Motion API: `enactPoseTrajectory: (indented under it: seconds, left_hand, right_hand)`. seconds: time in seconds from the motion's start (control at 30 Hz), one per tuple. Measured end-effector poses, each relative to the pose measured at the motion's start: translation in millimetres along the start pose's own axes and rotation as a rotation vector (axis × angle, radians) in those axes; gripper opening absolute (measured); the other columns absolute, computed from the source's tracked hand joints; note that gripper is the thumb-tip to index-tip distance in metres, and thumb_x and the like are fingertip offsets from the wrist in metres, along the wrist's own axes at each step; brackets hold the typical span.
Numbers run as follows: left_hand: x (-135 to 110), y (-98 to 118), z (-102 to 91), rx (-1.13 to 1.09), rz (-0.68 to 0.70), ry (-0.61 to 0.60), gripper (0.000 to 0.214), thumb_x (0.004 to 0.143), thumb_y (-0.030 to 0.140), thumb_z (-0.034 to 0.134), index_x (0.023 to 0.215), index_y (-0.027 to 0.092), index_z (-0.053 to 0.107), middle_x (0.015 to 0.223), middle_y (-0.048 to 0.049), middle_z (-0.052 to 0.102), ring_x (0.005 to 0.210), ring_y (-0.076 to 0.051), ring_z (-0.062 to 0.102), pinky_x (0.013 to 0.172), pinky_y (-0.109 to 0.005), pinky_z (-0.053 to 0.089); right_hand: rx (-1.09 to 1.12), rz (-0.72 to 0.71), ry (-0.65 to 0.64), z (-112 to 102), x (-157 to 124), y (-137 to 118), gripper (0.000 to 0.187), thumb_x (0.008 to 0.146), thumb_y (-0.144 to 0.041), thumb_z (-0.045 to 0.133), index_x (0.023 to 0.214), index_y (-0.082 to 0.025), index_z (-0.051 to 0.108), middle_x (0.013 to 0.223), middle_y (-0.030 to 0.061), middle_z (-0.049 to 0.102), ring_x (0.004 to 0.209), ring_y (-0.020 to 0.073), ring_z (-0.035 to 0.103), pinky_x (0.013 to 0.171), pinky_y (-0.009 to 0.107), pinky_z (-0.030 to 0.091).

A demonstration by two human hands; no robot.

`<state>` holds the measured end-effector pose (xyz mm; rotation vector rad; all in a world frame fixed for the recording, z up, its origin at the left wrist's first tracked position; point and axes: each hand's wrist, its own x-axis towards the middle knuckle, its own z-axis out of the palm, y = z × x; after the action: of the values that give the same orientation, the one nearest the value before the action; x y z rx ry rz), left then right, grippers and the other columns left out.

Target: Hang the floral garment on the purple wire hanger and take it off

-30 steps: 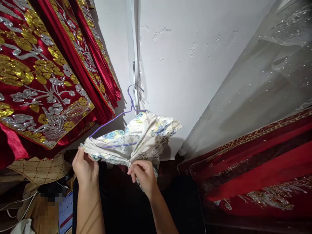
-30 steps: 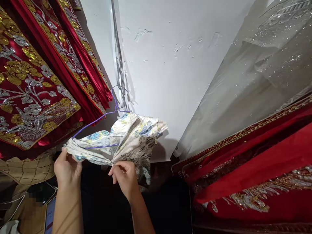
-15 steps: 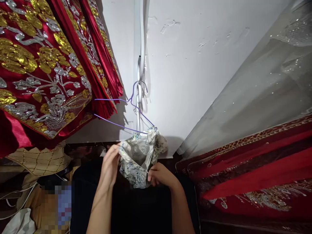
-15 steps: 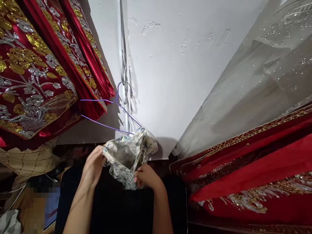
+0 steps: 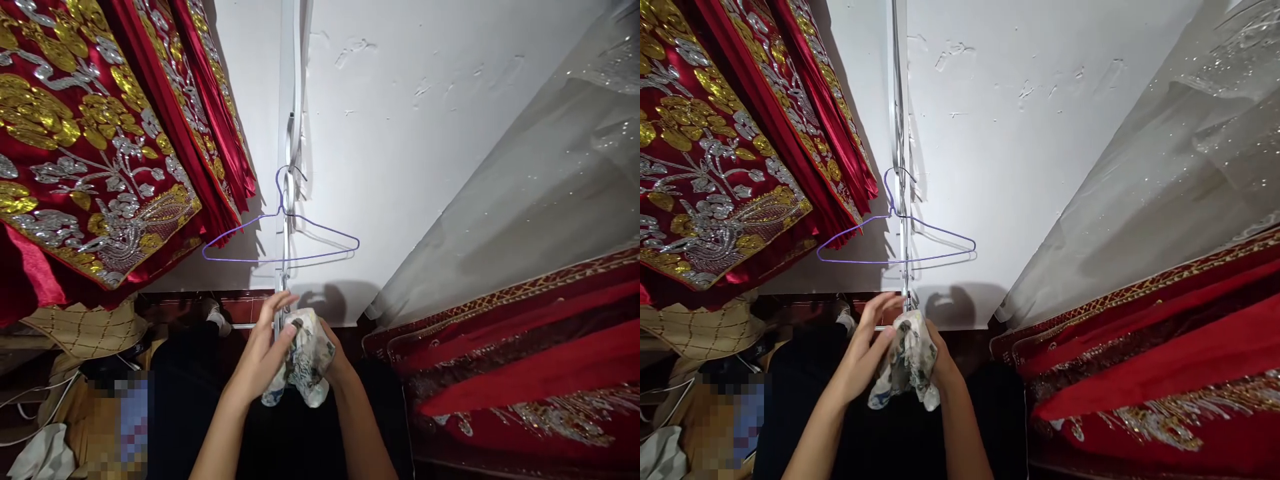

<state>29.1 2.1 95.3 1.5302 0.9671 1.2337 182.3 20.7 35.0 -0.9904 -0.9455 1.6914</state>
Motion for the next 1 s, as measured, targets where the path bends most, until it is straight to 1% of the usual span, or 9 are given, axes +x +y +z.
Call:
enactPoseTrajectory:
  seconds: [0.1,0.23,0.33,0.43,0.5,0.57,0.7,0.87,1.0]
  left_hand:
    - [10,-8,-20.2,0.016,-0.038,-0.169,0.052,0.099,0.051,0.040,0.143,0.025,0.043,0.134,-0.0131,0.057,0.125,-0.027,0.053,0.106,-0.040,0.038]
    - [13,-27,-39.6,0.248,-0.058,-0.402,0.052,0.098,0.055,0.034,0.090,0.018,0.069,0.090,-0.0091,0.067,0.084,-0.024,0.060,0.084,-0.034,0.044]
    - [13,-37,-59.2,0.476,-0.069,-0.391,0.047,0.094,0.054,0.045,0.069,0.019,0.063,0.069,-0.0033,0.059,0.072,-0.021,0.053,0.076,-0.031,0.041]
    - [19,-35,-90.1,0.658,-0.066,-0.329,0.041,0.091,0.053,0.049,0.073,0.020,0.066,0.068,-0.0025,0.059,0.073,-0.022,0.053,0.080,-0.032,0.038]
    - [24,-32,-113.2,0.770,-0.079,-0.304,0.038,0.090,0.052,0.051,0.079,0.021,0.069,0.074,-0.0045,0.064,0.078,-0.024,0.055,0.085,-0.034,0.037]
    - [24,-32,-133.2,0.897,-0.113,-0.288,0.035,0.088,0.051,0.053,0.081,0.021,0.070,0.077,-0.0070,0.066,0.085,-0.027,0.056,0.090,-0.039,0.035]
    - [12,-44,-154.3,1.062,-0.266,-0.295,0.029,0.074,0.046,0.068,0.088,0.021,0.072,0.088,-0.0114,0.069,0.102,-0.034,0.055,0.095,-0.049,0.031]
    - [7,-30,-151.7,1.071,-0.199,-0.197,0.038,0.085,0.052,0.058,0.107,0.025,0.073,0.129,-0.0135,0.064,0.123,-0.036,0.044,0.101,-0.054,0.028]
    - [23,2,-148.7,1.093,-0.091,-0.093,0.037,0.089,0.055,0.052,0.090,0.027,0.076,0.123,-0.0090,0.068,0.116,-0.032,0.050,0.095,-0.045,0.036]
  right_hand:
    - [-0.116,0.049,-0.251,10,1,-29,0.063,0.091,-0.071,0.035,0.086,-0.019,0.070,0.078,0.0095,0.067,0.083,0.0247,0.065,0.076,0.037,0.051]
    - [-0.557,-0.074,-0.586,8,5,-85,0.025,0.081,-0.043,0.068,0.086,-0.018,0.069,0.078,0.0022,0.066,0.074,0.0185,0.060,0.070,0.030,0.048]
    - [-0.800,-0.372,-0.343,7,19,-113,0.009,0.079,-0.025,0.064,0.082,-0.018,0.069,0.078,0.0006,0.065,0.069,0.0155,0.057,0.064,0.026,0.043]
    - [-0.852,-0.666,0.145,10,46,-115,0.021,0.080,-0.021,0.057,0.097,-0.021,0.070,0.067,-0.0023,0.058,0.058,0.0134,0.048,0.060,0.026,0.039]
    - [-0.864,-0.714,0.343,10,67,-106,0.037,0.079,-0.020,0.055,0.113,-0.022,0.067,0.068,-0.0022,0.058,0.058,0.0147,0.047,0.061,0.027,0.039]
    - [-0.914,-0.660,0.353,7,86,-94,0.046,0.078,-0.019,0.054,0.122,-0.024,0.064,0.081,0.0014,0.066,0.068,0.0180,0.054,0.069,0.028,0.042]
    - [-1.091,-0.560,0.179,-8,96,-74,0.041,0.080,-0.020,0.052,0.119,-0.025,0.066,0.102,0.0059,0.072,0.088,0.0238,0.062,0.079,0.030,0.044]
    - [-1.211,-0.522,0.132,-33,72,-78,0.030,0.084,-0.021,0.045,0.102,-0.024,0.069,0.079,0.0032,0.070,0.070,0.0199,0.059,0.067,0.026,0.040]
    - [-1.200,-0.549,0.135,-47,57,-94,0.025,0.089,-0.035,0.044,0.072,-0.022,0.057,0.061,-0.0004,0.054,0.062,0.0165,0.048,0.062,0.026,0.035]
